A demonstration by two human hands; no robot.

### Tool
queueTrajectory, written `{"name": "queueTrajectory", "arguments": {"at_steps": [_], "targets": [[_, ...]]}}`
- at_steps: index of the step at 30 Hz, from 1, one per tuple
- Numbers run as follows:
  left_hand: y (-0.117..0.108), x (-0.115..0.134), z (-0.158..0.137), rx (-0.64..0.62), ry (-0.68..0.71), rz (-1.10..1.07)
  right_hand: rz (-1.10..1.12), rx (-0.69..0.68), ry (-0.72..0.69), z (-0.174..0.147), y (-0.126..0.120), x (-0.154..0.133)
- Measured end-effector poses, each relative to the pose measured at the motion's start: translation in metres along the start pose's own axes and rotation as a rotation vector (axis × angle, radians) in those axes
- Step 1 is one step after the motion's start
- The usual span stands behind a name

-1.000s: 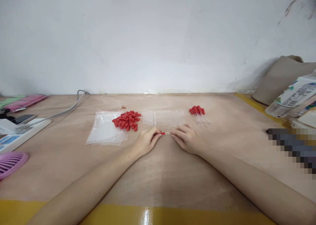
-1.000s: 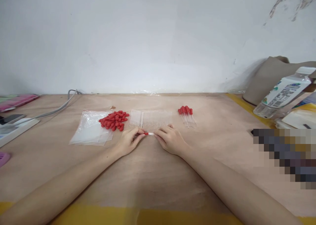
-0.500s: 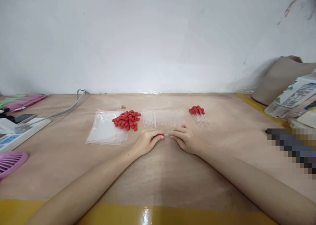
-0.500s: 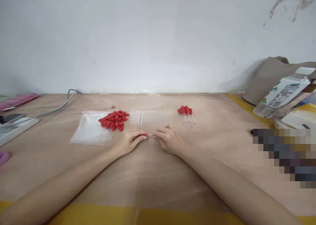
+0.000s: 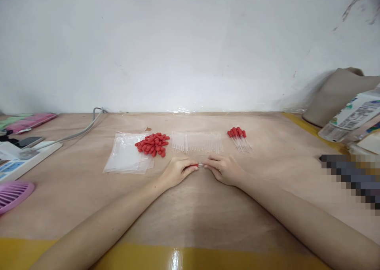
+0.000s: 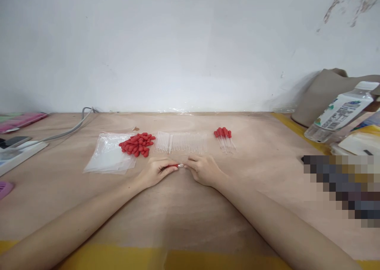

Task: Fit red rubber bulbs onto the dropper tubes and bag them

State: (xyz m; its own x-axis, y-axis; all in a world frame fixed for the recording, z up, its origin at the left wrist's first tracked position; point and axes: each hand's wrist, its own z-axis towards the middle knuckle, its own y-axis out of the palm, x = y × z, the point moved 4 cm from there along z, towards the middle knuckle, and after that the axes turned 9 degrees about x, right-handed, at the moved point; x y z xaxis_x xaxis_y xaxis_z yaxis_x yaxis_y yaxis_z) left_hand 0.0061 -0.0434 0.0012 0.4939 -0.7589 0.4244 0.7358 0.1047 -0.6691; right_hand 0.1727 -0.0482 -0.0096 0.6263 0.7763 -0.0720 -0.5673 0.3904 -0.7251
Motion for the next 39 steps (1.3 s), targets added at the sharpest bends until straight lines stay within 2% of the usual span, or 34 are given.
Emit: {"name": "queueTrajectory", "arguments": {"at_steps": [5,11,14,18,24,28,33,36,39], "targets": [[0.000,0.005,-0.003,0.041,0.036,-0.029,0.110,0.039,0.067,-0.001,0.002,0.003],[-0.008,-0.010,-0.003,0.176,-0.173,-0.051,0.178,0.161,0.205,-0.003,-0.005,0.012],[-0.007,-0.014,-0.003,0.148,-0.188,-0.066,0.211,0.159,0.174,-0.003,-0.005,0.008],[-0.005,-0.014,-0.003,0.117,-0.194,-0.073,0.148,0.136,0.131,-0.001,-0.004,0.002],[-0.006,-0.009,-0.001,0.123,-0.173,-0.101,0.103,0.124,0.116,0.000,-0.006,-0.002],[-0.004,-0.008,-0.001,0.079,-0.176,-0.128,0.201,0.116,0.093,0.000,-0.003,0.002],[0.002,-0.011,-0.006,-0.031,-0.255,-0.216,0.329,0.068,0.087,0.000,0.003,0.007],[0.004,-0.011,-0.007,-0.061,-0.261,-0.235,0.324,0.046,0.061,0.001,0.002,0.008],[0.003,-0.010,-0.008,-0.039,-0.238,-0.189,0.265,0.065,0.031,0.002,0.000,0.006]]}}
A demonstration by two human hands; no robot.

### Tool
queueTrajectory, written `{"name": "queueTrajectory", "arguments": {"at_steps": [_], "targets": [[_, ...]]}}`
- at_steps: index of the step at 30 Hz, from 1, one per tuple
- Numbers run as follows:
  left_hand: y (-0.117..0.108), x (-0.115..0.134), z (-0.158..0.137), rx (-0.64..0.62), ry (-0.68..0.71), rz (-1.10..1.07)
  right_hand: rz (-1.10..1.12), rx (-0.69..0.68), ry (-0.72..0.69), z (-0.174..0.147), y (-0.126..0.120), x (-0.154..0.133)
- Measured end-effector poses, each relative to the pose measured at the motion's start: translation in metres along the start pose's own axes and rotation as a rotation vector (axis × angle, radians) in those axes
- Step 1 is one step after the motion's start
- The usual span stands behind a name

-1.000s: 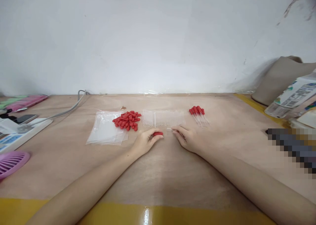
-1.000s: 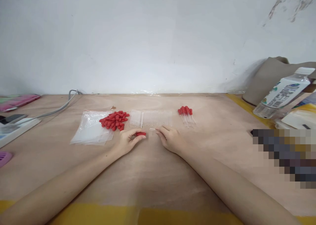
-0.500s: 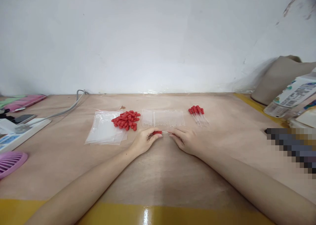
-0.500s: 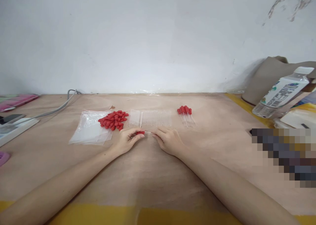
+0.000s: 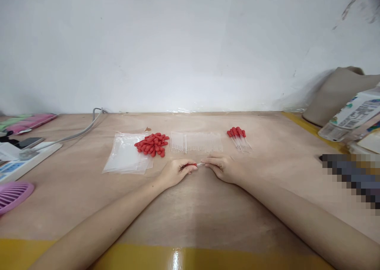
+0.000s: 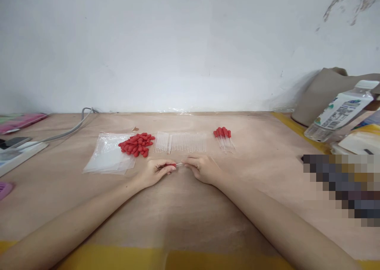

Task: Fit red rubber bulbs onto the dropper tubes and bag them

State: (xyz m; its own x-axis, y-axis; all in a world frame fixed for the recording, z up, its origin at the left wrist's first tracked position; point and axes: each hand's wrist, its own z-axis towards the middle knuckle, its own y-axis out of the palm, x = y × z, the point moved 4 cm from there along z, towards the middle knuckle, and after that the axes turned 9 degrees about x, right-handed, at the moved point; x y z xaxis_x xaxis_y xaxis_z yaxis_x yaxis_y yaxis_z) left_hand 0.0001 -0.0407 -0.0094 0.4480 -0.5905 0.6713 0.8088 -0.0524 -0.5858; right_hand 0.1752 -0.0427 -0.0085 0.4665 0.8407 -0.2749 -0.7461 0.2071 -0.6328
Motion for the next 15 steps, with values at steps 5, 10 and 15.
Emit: {"name": "queueTrajectory", "arguments": {"at_steps": [5,10,15], "targets": [[-0.0024,0.0050,0.0005,0.083,0.087,0.115,-0.089,0.018,-0.029,-0.0014,0.0011,-0.0039],[-0.0030,0.0069,0.0006,0.118,0.150,0.160,-0.013,0.011,0.053,-0.0041,0.0044,-0.0024],[-0.0026,-0.0004,0.0013,0.130,0.103,0.087,0.124,-0.057,0.274,-0.0008,0.0033,-0.0051]]}}
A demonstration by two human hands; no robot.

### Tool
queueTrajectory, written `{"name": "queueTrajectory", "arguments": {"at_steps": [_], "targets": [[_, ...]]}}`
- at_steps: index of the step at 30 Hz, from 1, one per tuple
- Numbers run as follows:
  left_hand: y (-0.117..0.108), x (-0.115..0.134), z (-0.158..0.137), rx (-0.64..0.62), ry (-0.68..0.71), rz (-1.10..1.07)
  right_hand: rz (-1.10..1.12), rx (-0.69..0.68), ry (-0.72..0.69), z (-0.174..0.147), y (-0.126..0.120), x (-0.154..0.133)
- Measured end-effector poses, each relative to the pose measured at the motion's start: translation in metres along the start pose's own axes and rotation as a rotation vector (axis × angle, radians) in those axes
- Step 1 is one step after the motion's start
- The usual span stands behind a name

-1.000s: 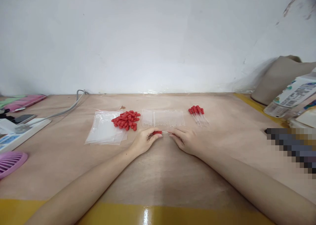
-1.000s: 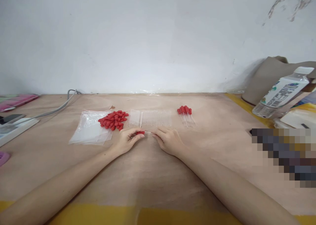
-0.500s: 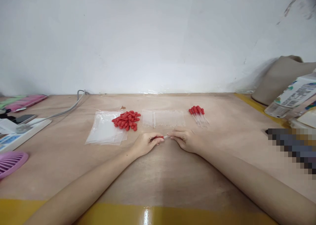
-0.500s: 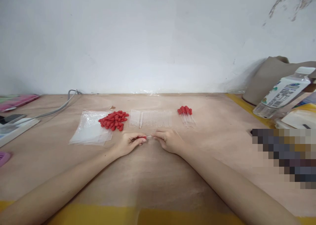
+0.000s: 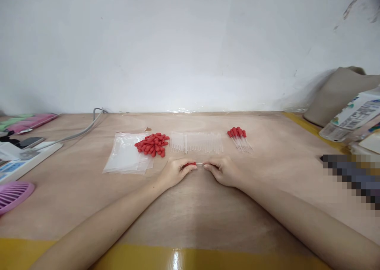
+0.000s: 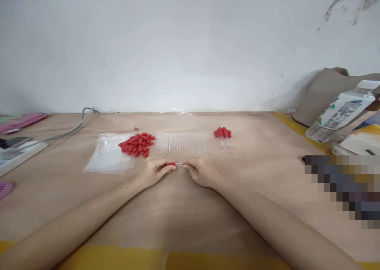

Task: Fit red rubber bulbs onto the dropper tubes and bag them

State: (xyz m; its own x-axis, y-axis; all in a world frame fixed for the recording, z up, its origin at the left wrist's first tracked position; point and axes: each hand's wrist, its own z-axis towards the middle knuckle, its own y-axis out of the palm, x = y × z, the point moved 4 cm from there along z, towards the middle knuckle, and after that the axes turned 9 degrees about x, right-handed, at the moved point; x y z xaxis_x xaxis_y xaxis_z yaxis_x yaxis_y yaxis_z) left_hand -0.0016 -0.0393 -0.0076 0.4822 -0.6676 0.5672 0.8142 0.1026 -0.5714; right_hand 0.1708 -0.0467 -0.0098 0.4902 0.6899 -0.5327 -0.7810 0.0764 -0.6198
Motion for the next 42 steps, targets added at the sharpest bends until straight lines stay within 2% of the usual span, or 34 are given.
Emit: {"name": "queueTrajectory", "arguments": {"at_steps": [3,5,10,12,14,18,24,31,38,42], "targets": [[0.001,-0.005,0.000,-0.014,-0.100,-0.114,0.054,-0.072,0.114,0.002,0.000,-0.002],[0.002,-0.006,0.000,-0.041,-0.145,-0.183,0.082,-0.106,0.127,0.004,0.000,-0.003],[0.005,-0.004,-0.002,-0.142,-0.188,-0.295,0.119,-0.195,0.044,0.006,-0.002,-0.002],[0.006,-0.003,-0.003,-0.173,-0.209,-0.274,0.046,-0.197,-0.013,0.005,-0.002,-0.002],[0.006,-0.003,-0.003,-0.162,-0.216,-0.209,-0.093,-0.143,-0.081,0.004,-0.002,-0.004],[0.002,-0.001,0.000,-0.083,-0.144,-0.081,-0.315,-0.035,-0.176,0.000,-0.002,-0.004],[-0.006,0.003,0.007,-0.033,-0.047,-0.055,-0.240,0.054,-0.238,0.000,-0.008,0.007],[-0.006,0.004,0.006,-0.022,0.016,0.002,-0.384,0.168,-0.400,0.000,-0.009,-0.003],[-0.005,0.009,0.005,-0.015,0.134,0.070,-0.350,0.149,-0.444,-0.001,-0.005,-0.008],[-0.004,0.010,0.005,-0.018,0.119,0.058,-0.320,0.132,-0.426,-0.001,-0.001,-0.007]]}}
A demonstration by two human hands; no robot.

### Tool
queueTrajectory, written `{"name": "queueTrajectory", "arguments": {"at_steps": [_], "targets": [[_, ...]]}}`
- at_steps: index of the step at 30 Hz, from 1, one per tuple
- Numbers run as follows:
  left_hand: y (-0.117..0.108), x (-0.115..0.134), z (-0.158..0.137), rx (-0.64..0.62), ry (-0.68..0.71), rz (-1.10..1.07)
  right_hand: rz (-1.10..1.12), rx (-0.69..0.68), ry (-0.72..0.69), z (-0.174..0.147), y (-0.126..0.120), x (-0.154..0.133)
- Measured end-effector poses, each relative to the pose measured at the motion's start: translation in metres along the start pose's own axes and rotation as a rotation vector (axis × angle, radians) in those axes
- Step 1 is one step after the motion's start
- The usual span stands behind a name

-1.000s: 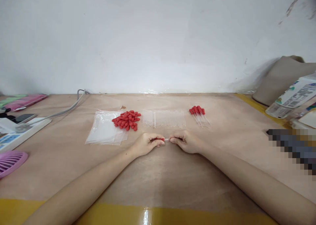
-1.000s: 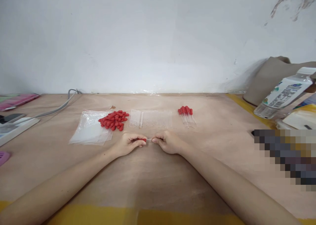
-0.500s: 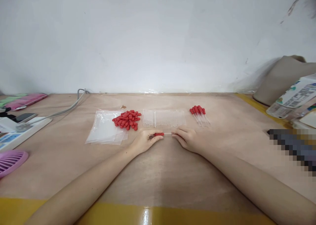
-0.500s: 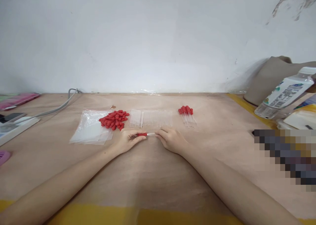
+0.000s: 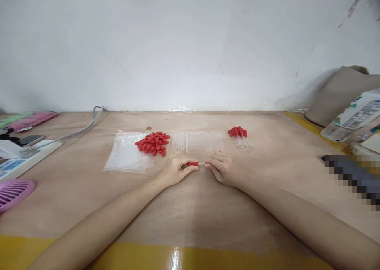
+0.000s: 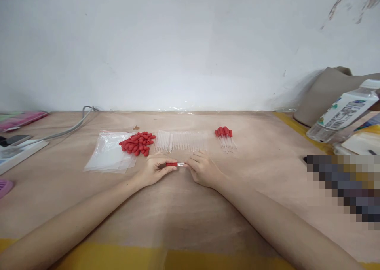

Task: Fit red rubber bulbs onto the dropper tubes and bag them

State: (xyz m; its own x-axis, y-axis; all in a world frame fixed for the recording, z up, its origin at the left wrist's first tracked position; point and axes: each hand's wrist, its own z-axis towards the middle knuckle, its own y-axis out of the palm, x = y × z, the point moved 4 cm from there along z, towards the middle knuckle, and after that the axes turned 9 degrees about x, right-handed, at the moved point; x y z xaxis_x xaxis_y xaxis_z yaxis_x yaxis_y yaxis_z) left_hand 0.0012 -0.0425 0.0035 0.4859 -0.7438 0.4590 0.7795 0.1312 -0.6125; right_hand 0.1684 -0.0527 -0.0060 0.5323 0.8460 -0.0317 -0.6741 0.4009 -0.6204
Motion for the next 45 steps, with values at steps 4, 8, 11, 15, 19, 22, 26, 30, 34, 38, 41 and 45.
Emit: {"name": "queueTrajectory", "arguments": {"at_steps": [4,8,11,15,19,22,26,30,34,38,41,45], "targets": [[0.000,0.000,0.000,0.012,0.013,-0.021,0.022,-0.022,0.034,-0.001,0.005,0.000],[0.000,0.001,0.000,0.025,0.051,-0.013,0.028,-0.047,0.058,-0.003,0.007,0.001],[0.000,0.001,0.000,0.044,0.080,-0.007,0.028,-0.066,0.083,-0.001,0.007,0.003],[0.000,-0.002,0.000,0.084,0.085,0.018,-0.012,-0.133,0.094,0.007,0.003,0.002],[0.000,-0.005,-0.001,0.050,0.031,0.070,-0.119,-0.203,0.086,0.012,-0.003,-0.001],[-0.002,-0.010,-0.001,0.033,-0.073,0.115,-0.125,-0.214,0.196,0.013,-0.011,0.009],[-0.002,-0.011,-0.001,-0.007,-0.113,0.144,-0.136,-0.125,0.579,0.014,-0.035,0.053],[0.001,-0.010,-0.001,-0.044,-0.100,0.152,-0.250,-0.078,0.973,0.007,-0.055,0.097],[0.001,-0.010,0.000,-0.047,-0.104,0.159,-0.411,-0.195,1.090,-0.002,-0.049,0.108],[0.002,-0.011,0.000,-0.060,-0.112,0.157,-0.512,-0.259,1.037,-0.005,-0.034,0.106],[0.002,-0.011,0.000,-0.065,-0.107,0.159,-0.541,-0.272,1.002,-0.004,-0.029,0.107],[0.002,-0.010,0.000,-0.066,-0.085,0.152,-0.567,-0.265,1.018,-0.007,-0.027,0.113]]}}
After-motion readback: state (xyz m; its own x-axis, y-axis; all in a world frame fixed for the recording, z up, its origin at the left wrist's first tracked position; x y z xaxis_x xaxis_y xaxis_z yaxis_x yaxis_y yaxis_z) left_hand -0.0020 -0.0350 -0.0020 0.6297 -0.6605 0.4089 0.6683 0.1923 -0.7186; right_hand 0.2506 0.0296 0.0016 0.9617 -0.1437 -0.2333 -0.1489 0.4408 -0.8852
